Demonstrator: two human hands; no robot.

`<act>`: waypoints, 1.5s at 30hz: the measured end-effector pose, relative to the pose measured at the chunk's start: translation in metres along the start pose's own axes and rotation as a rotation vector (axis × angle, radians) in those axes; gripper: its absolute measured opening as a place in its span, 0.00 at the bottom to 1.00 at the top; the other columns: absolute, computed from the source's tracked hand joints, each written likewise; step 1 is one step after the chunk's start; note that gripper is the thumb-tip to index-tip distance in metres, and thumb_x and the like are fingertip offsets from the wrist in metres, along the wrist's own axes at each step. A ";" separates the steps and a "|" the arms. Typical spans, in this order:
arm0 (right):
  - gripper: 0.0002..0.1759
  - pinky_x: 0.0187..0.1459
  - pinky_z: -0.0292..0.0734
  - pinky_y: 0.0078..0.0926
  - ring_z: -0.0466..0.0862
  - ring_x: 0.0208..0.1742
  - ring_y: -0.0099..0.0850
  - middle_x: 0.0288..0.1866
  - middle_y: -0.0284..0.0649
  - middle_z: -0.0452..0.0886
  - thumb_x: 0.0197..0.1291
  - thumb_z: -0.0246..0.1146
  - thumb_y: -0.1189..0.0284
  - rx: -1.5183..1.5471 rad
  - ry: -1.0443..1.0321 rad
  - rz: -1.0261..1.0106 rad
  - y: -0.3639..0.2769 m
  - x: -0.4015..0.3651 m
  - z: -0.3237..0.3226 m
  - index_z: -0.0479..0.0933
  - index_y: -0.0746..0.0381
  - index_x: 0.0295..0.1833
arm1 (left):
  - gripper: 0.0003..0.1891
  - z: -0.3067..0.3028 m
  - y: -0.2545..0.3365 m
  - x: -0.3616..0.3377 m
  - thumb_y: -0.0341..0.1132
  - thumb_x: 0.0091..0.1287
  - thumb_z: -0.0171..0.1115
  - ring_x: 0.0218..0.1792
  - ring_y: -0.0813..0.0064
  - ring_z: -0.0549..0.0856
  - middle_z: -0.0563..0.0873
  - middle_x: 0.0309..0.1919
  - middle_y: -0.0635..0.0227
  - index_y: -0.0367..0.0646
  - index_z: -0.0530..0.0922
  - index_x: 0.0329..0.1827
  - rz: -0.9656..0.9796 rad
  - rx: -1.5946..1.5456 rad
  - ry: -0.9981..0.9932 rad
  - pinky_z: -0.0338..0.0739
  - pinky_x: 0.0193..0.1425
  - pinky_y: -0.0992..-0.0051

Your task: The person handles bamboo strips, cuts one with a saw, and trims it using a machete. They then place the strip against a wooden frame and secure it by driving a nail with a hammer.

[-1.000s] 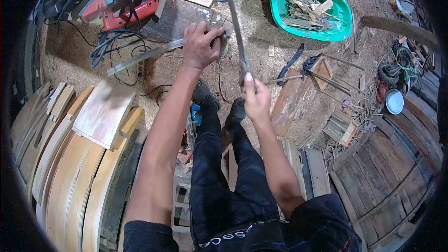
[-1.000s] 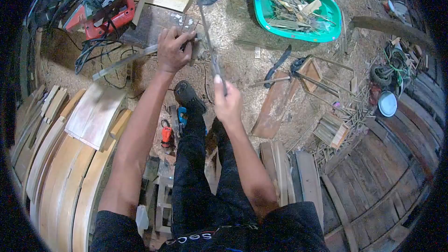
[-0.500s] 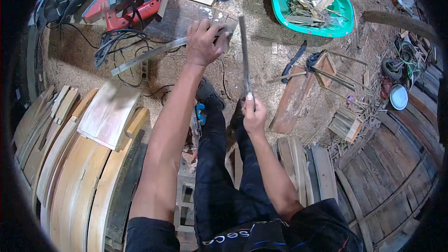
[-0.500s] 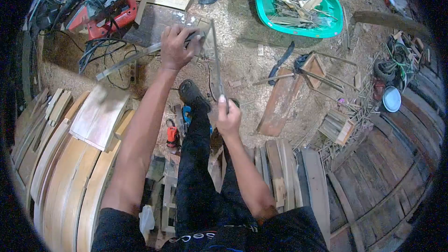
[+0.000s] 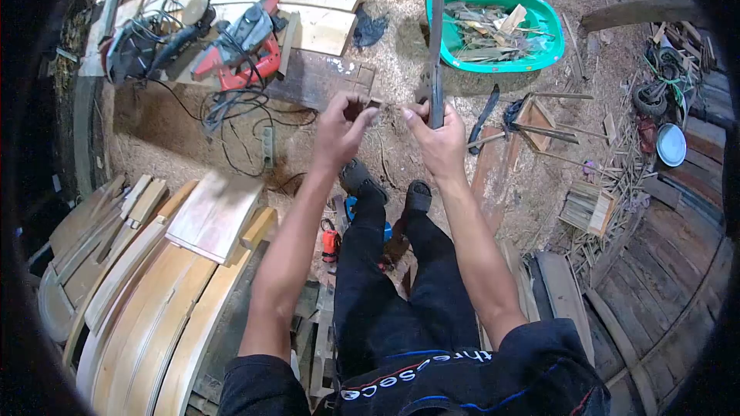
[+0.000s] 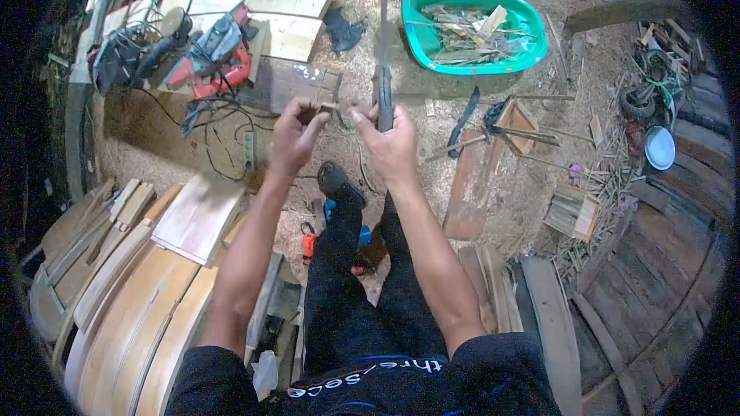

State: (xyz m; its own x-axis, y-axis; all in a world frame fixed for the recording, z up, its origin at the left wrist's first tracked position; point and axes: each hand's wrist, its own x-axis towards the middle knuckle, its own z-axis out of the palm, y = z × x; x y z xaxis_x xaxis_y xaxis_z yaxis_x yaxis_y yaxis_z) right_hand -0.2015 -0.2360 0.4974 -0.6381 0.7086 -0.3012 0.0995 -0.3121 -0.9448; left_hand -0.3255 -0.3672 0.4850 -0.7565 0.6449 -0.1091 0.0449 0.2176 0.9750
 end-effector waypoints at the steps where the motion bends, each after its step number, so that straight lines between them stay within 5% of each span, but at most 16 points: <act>1: 0.13 0.40 0.77 0.20 0.81 0.37 0.21 0.39 0.38 0.85 0.61 0.73 0.73 0.086 -0.026 0.000 -0.019 -0.009 0.000 0.73 0.63 0.40 | 0.08 0.005 0.024 -0.013 0.27 0.68 0.68 0.35 0.79 0.85 0.85 0.34 0.68 0.38 0.78 0.44 -0.106 -0.155 0.015 0.80 0.39 0.78; 4: 0.15 0.46 0.82 0.23 0.85 0.42 0.25 0.42 0.41 0.85 0.60 0.73 0.76 0.300 -0.089 0.010 -0.087 -0.037 -0.006 0.71 0.64 0.42 | 0.07 0.019 0.077 -0.039 0.24 0.69 0.66 0.36 0.84 0.84 0.85 0.35 0.71 0.38 0.77 0.46 -0.032 -0.197 -0.063 0.80 0.41 0.81; 14: 0.14 0.37 0.75 0.20 0.76 0.33 0.18 0.33 0.30 0.80 0.56 0.76 0.74 0.022 0.008 -0.196 -0.266 -0.139 -0.090 0.74 0.62 0.38 | 0.07 0.089 0.269 -0.110 0.22 0.68 0.66 0.36 0.83 0.83 0.84 0.37 0.71 0.36 0.79 0.46 0.119 -0.301 -0.098 0.80 0.41 0.80; 15: 0.14 0.37 0.75 0.21 0.76 0.33 0.18 0.33 0.30 0.80 0.56 0.76 0.75 0.020 0.038 -0.213 -0.283 -0.151 -0.099 0.74 0.62 0.38 | 0.06 0.097 0.283 -0.115 0.22 0.68 0.66 0.36 0.83 0.83 0.84 0.37 0.70 0.37 0.80 0.45 0.160 -0.262 -0.102 0.80 0.41 0.80; 17: 0.15 0.38 0.76 0.20 0.77 0.33 0.17 0.32 0.31 0.80 0.56 0.75 0.76 0.099 0.061 -0.281 -0.273 -0.158 -0.123 0.73 0.62 0.40 | 0.08 0.112 0.296 -0.118 0.26 0.61 0.73 0.32 0.72 0.83 0.85 0.35 0.62 0.38 0.81 0.40 0.561 0.062 -0.016 0.78 0.36 0.73; 19: 0.14 0.37 0.76 0.19 0.77 0.33 0.16 0.32 0.31 0.80 0.56 0.75 0.76 0.201 0.096 -0.297 -0.291 -0.176 -0.135 0.73 0.61 0.38 | 0.09 0.125 0.345 -0.135 0.23 0.59 0.72 0.37 0.72 0.82 0.82 0.34 0.63 0.37 0.79 0.39 0.619 0.198 -0.011 0.77 0.42 0.72; 23: 0.14 0.33 0.71 0.17 0.76 0.30 0.16 0.29 0.29 0.78 0.57 0.75 0.74 0.083 0.302 -0.432 -0.309 -0.195 -0.160 0.73 0.60 0.33 | 0.09 0.136 0.372 -0.148 0.22 0.58 0.72 0.38 0.70 0.81 0.82 0.35 0.62 0.37 0.79 0.39 0.677 0.175 -0.041 0.76 0.44 0.72; 28: 0.12 0.36 0.73 0.17 0.77 0.33 0.15 0.32 0.30 0.82 0.59 0.75 0.73 -0.077 0.317 -0.357 -0.349 -0.204 -0.184 0.76 0.61 0.37 | 0.10 0.146 0.383 -0.131 0.22 0.57 0.73 0.39 0.71 0.81 0.82 0.37 0.62 0.38 0.80 0.39 0.678 -0.141 -0.120 0.76 0.44 0.74; 31: 0.11 0.40 0.75 0.19 0.79 0.35 0.16 0.34 0.30 0.82 0.62 0.73 0.74 0.152 0.249 -0.488 -0.378 -0.221 -0.165 0.75 0.61 0.41 | 0.12 0.150 0.399 -0.123 0.21 0.55 0.75 0.40 0.70 0.82 0.83 0.38 0.61 0.38 0.80 0.39 0.709 -0.213 -0.206 0.77 0.46 0.74; 38: 0.10 0.43 0.75 0.18 0.77 0.39 0.16 0.37 0.30 0.80 0.62 0.71 0.78 0.093 0.373 -0.578 -0.391 -0.226 -0.159 0.75 0.62 0.40 | 0.15 0.158 0.416 -0.089 0.22 0.49 0.77 0.41 0.66 0.83 0.84 0.39 0.61 0.39 0.83 0.39 0.916 -0.230 -0.436 0.77 0.48 0.71; 45: 0.08 0.44 0.74 0.18 0.76 0.40 0.16 0.37 0.28 0.78 0.63 0.68 0.80 0.207 0.562 -0.643 -0.395 -0.235 -0.132 0.74 0.62 0.41 | 0.15 0.161 0.417 -0.066 0.22 0.59 0.72 0.42 0.77 0.83 0.85 0.46 0.64 0.36 0.84 0.50 0.602 -0.183 -0.914 0.76 0.52 0.78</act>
State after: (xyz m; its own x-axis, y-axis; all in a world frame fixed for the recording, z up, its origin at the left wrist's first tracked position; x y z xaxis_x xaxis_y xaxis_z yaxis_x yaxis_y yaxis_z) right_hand 0.0099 -0.1956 0.9240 -0.0473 0.9764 0.2110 -0.3255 0.1846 -0.9274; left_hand -0.1517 -0.2009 0.8674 0.1265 0.9227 0.3642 0.0889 -0.3762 0.9223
